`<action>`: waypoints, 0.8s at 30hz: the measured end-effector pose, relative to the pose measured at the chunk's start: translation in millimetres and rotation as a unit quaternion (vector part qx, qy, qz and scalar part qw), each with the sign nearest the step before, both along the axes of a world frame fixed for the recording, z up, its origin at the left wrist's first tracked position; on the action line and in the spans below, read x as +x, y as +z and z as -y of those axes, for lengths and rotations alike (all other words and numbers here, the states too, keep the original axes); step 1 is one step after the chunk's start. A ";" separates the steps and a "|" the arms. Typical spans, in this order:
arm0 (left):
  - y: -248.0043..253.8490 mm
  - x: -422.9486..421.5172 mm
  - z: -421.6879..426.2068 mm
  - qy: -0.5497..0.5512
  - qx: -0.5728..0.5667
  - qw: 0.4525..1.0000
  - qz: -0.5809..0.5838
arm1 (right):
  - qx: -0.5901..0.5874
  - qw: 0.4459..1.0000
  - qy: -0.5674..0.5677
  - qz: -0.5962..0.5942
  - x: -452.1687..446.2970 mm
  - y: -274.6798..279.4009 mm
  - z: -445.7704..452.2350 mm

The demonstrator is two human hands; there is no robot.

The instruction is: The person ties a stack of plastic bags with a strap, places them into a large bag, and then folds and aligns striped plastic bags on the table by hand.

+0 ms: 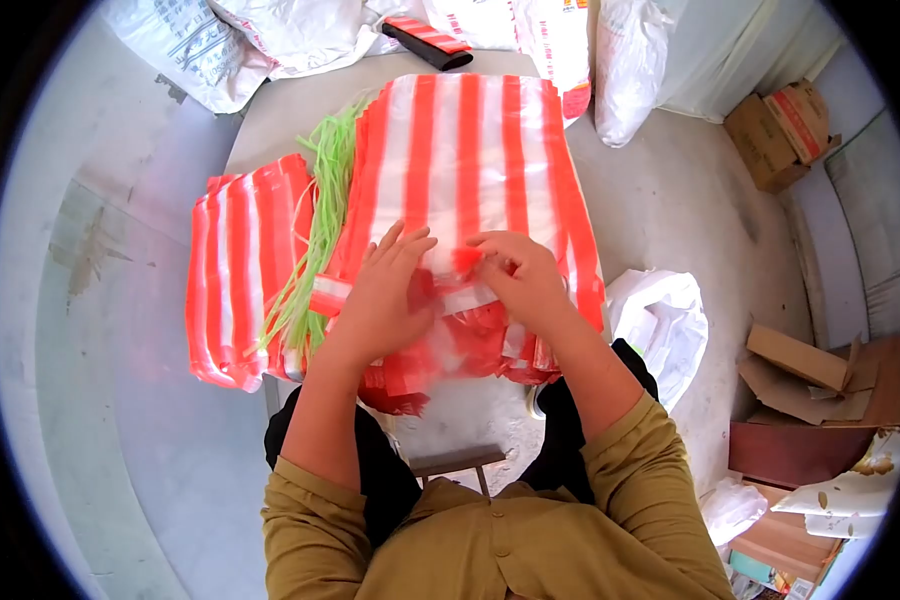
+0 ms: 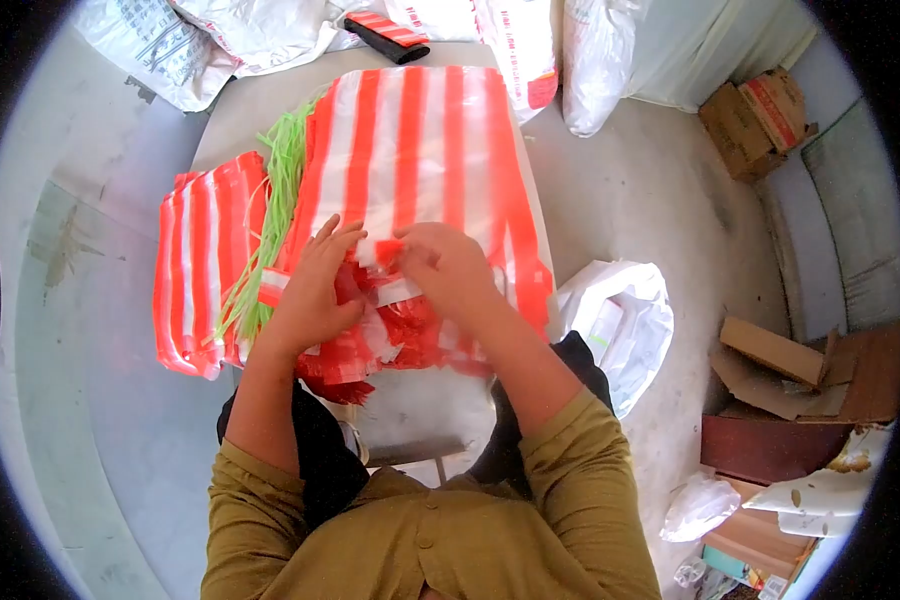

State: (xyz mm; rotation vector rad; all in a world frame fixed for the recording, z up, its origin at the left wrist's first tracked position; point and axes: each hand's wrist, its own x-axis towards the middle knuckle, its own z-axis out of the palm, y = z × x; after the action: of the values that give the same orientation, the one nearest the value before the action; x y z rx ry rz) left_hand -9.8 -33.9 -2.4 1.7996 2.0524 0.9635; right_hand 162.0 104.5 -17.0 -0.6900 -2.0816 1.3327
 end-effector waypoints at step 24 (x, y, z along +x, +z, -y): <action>-3.2 -27.6 -0.7 0.251 0.187 0.812 0.493 | -0.086 0.992 -0.077 -0.054 -21.3 16.3 -21.9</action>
State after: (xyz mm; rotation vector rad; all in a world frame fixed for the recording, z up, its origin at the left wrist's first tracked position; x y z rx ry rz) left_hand -37.4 -33.1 -5.6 0.5033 1.6438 2.0030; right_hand 140.7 126.4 -0.6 -0.8156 -1.8052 1.4389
